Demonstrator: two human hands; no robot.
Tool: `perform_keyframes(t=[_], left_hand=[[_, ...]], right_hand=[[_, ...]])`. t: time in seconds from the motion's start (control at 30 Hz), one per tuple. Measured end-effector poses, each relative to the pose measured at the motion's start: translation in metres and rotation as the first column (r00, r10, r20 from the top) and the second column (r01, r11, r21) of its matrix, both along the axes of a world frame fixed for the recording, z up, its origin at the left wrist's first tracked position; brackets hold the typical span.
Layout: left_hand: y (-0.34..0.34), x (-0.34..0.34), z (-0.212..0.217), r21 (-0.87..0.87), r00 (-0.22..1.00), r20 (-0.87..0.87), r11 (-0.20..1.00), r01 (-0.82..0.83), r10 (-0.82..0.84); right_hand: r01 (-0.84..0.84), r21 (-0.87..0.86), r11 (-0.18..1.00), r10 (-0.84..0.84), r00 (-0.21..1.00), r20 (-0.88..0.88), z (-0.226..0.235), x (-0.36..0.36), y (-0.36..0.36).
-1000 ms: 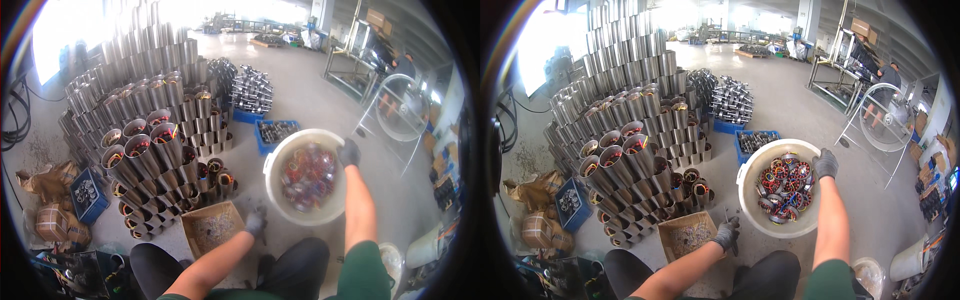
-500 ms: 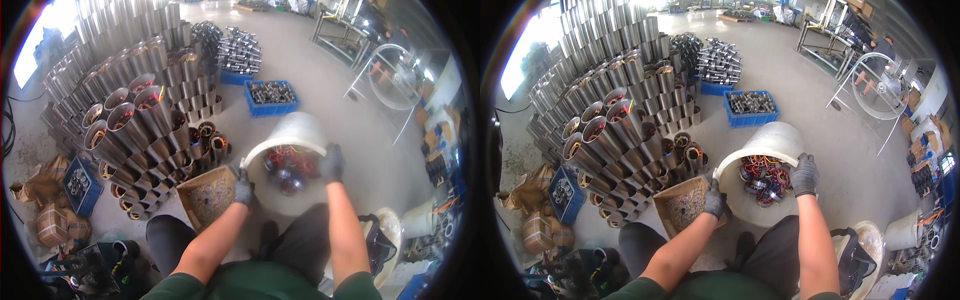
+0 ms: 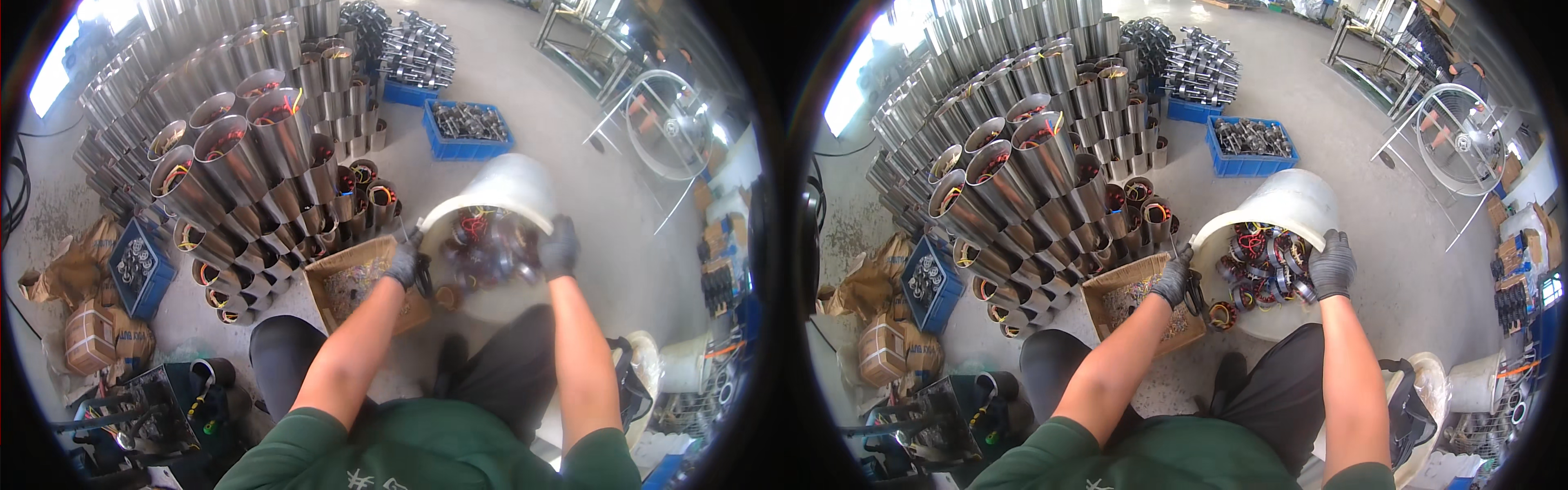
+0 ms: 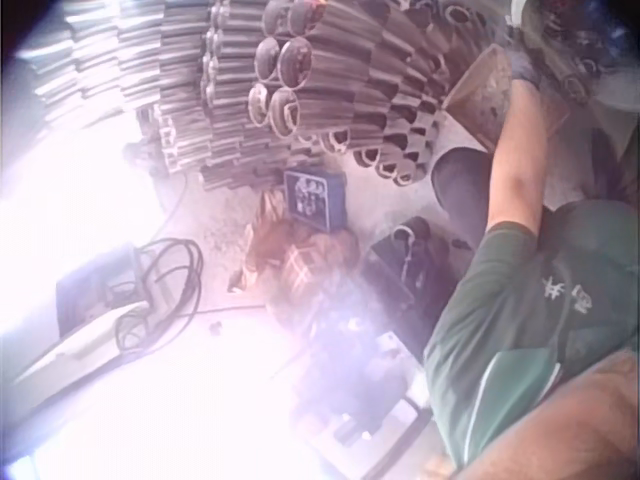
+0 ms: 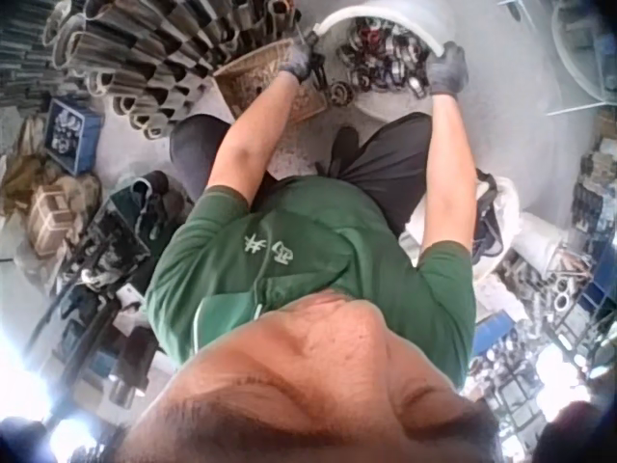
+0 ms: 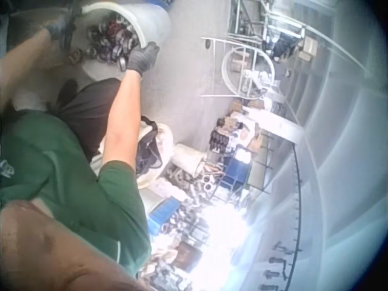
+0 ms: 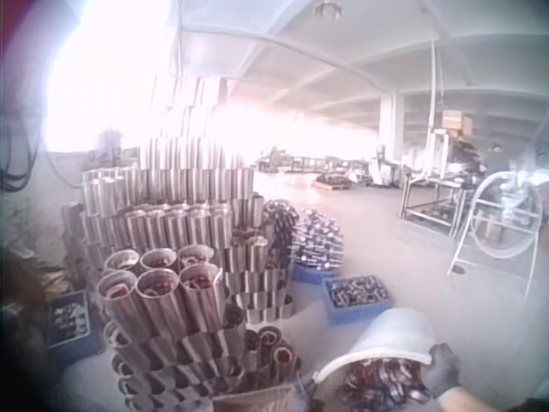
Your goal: Insert a copper wire component into a metal cylinder and use a hydraulic press to secure it.
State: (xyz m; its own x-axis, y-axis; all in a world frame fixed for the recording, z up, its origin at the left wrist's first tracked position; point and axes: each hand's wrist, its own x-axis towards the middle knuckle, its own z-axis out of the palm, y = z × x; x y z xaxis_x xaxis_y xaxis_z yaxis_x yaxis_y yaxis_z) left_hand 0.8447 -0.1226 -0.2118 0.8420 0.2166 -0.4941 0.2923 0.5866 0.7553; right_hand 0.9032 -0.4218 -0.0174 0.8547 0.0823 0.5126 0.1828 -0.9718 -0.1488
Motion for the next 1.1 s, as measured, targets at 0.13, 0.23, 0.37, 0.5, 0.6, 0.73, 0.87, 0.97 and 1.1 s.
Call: perform_keyframes(t=[0.13, 0.23, 0.37, 0.5, 0.6, 0.73, 0.87, 0.97, 1.1], left_hand=[[0.003, 0.001, -0.018, -0.120, 0.985, -0.015, 0.978, 0.171, -0.174], [-0.002, -0.003, -0.026, -0.098, 0.978, -0.184, 0.992, 0.085, -0.102], [0.000, -0.021, -0.019, -0.161, 0.995, -0.080, 0.984, -0.072, 0.060], [0.020, -0.044, 0.020, -0.173, 0.998, 0.003, 0.983, -0.062, 0.063], [0.018, -0.068, 0.073, -0.254, 0.987, 0.151, 0.967, -0.018, 0.058], [0.021, -0.105, 0.135, -0.297, 0.970, 0.235, 0.955, 0.014, 0.059], [0.021, -0.146, 0.160, -0.096, 0.940, 0.342, 0.995, 0.034, 0.001], [0.028, -0.173, 0.168, -0.179, 0.952, 0.255, 0.976, -0.124, 0.168], [0.057, -0.215, 0.174, -0.325, 0.945, 0.307, 0.946, -0.005, 0.110]], right_hand=[[-0.001, -0.074, 0.997, -0.009, 0.991, -0.134, -0.013, 0.009, -0.010], [-0.147, -0.192, 0.970, 0.057, 0.911, -0.409, -0.023, 0.006, -0.005], [-0.249, -0.243, 0.937, 0.085, 0.840, -0.536, -0.023, 0.011, 0.001], [-0.394, -0.194, 0.898, 0.293, 0.867, -0.404, 0.003, -0.009, 0.023], [-0.602, -0.172, 0.780, 0.584, 0.798, -0.149, 0.030, -0.030, 0.045], [-0.649, 0.557, 0.518, 0.856, 0.383, -0.348, 0.037, -0.101, 0.116], [-0.705, 0.543, 0.457, 0.869, 0.224, -0.441, -0.004, -0.129, 0.156], [-0.795, 0.460, 0.395, 0.896, 0.223, -0.384, -0.071, -0.122, 0.184], [-0.232, 0.910, 0.343, 0.930, -0.052, -0.363, 0.010, -0.171, 0.210]])
